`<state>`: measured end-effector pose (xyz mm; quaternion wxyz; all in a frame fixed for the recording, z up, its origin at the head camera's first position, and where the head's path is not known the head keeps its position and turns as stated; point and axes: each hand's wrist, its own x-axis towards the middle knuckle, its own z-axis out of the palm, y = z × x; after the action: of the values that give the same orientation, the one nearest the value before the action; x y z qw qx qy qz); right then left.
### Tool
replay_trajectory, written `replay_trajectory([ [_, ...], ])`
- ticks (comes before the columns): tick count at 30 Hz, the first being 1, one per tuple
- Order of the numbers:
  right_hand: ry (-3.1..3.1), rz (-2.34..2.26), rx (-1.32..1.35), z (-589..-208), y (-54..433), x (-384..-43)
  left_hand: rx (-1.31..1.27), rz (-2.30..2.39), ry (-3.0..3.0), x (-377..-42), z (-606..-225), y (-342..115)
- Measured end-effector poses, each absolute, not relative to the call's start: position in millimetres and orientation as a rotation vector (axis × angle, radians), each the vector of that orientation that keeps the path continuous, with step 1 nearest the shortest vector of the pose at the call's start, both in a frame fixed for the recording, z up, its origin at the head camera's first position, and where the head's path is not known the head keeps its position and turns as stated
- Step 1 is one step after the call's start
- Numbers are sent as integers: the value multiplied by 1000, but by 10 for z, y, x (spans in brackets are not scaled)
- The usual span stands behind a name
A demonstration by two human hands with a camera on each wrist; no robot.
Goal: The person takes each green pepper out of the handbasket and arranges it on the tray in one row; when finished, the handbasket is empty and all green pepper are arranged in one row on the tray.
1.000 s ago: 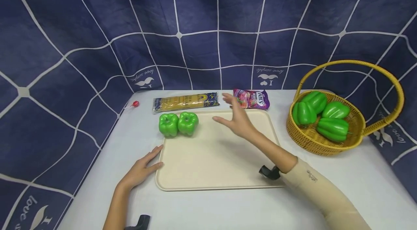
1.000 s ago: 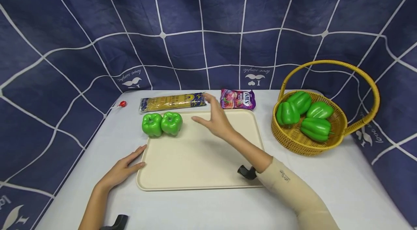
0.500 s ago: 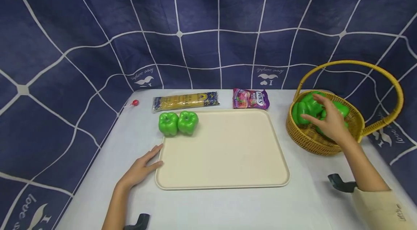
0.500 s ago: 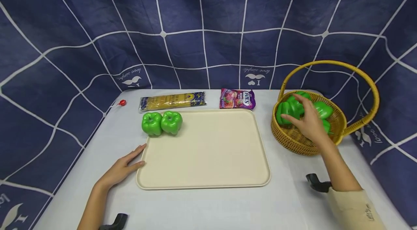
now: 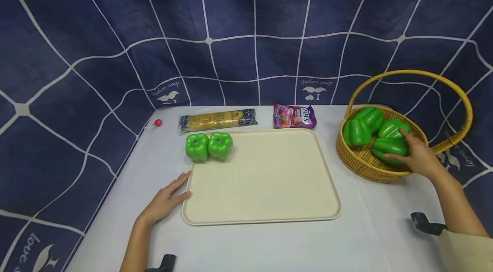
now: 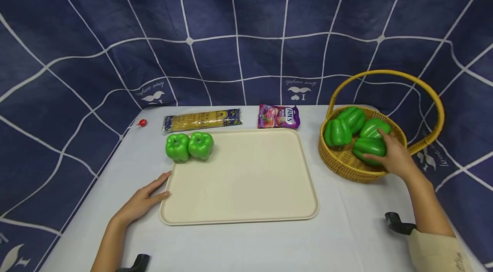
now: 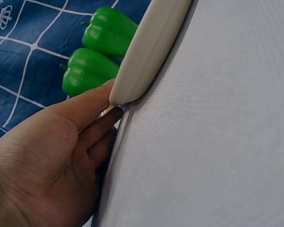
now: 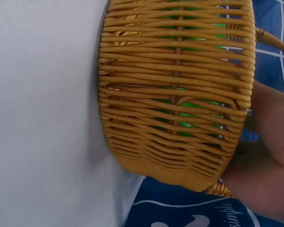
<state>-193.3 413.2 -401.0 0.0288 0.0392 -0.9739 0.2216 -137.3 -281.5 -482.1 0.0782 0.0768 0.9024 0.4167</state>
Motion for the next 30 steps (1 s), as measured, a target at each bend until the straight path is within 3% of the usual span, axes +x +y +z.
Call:
replay_trajectory([
  [30,-2832,589,142,-4062,4022,-1864,213,1239,2702,-1378,-4819,-2800],
])
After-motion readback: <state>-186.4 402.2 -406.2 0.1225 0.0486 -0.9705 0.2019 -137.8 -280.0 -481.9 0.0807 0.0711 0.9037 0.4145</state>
